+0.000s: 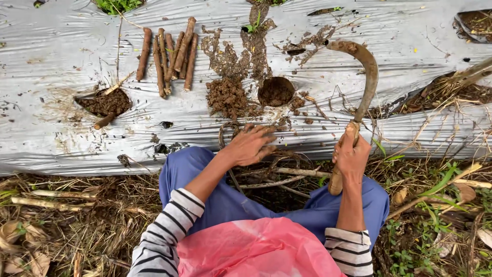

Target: The person uses a sickle to dig holes in the soil through a plastic sheet and plants small wooden cuttings into them. They then cover the cuttings with soil using their hands and the sickle.

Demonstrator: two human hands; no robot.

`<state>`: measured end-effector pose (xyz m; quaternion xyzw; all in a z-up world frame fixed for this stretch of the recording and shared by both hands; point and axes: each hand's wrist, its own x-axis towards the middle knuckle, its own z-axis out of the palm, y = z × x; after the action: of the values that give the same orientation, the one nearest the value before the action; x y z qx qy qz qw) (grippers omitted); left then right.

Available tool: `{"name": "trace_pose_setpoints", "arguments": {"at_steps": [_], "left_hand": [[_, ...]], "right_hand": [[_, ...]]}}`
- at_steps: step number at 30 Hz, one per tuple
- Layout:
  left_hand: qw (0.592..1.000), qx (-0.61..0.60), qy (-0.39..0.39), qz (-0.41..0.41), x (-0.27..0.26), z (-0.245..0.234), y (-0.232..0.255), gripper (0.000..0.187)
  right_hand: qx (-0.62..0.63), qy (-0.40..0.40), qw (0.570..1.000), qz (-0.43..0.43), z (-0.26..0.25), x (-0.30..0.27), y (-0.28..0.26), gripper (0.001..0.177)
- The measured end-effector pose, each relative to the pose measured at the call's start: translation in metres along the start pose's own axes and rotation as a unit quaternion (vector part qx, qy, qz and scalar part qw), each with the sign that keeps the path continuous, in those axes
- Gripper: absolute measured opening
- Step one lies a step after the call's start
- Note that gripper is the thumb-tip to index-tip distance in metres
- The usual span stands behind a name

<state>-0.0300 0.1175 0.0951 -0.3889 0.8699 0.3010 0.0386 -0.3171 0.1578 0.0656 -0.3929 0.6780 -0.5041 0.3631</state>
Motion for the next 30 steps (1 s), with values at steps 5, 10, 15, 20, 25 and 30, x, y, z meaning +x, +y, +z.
{"name": "trace_pose_setpoints", "arguments": {"at_steps": [5,10,15,20,25,30], "left_hand": [[0.995,0.015,0.096,-0.011,0.029,0.033,-0.054,0.035],[0.979,0.032,0.192,-0.063,0.037,0.030,-0.076,0.017],[0.955,-0.096,0.273,-0.060,0.044,0.042,-0.094,0.016],[0.926,-0.159,0.331,-0.085,0.023,0.038,-0.087,0.016],[0.922,-0.151,0.346,-0.085,-0.013,0.010,-0.062,0.015],[0.899,-0.141,0.389,-0.147,-0.047,-0.021,-0.061,0.029]], "right_hand": [[-0.025,-0.027,0.999,-0.002,0.001,0.004,0.010,0.053],[-0.042,-0.059,0.997,0.005,0.019,0.005,0.006,0.050],[-0.037,-0.121,0.992,0.028,0.049,0.020,0.020,0.048],[-0.039,-0.135,0.989,0.042,0.079,0.027,0.002,0.040],[-0.022,-0.142,0.988,0.062,0.107,0.041,-0.001,0.038],[-0.170,-0.087,0.978,-0.082,0.127,0.049,0.005,0.047]]}}
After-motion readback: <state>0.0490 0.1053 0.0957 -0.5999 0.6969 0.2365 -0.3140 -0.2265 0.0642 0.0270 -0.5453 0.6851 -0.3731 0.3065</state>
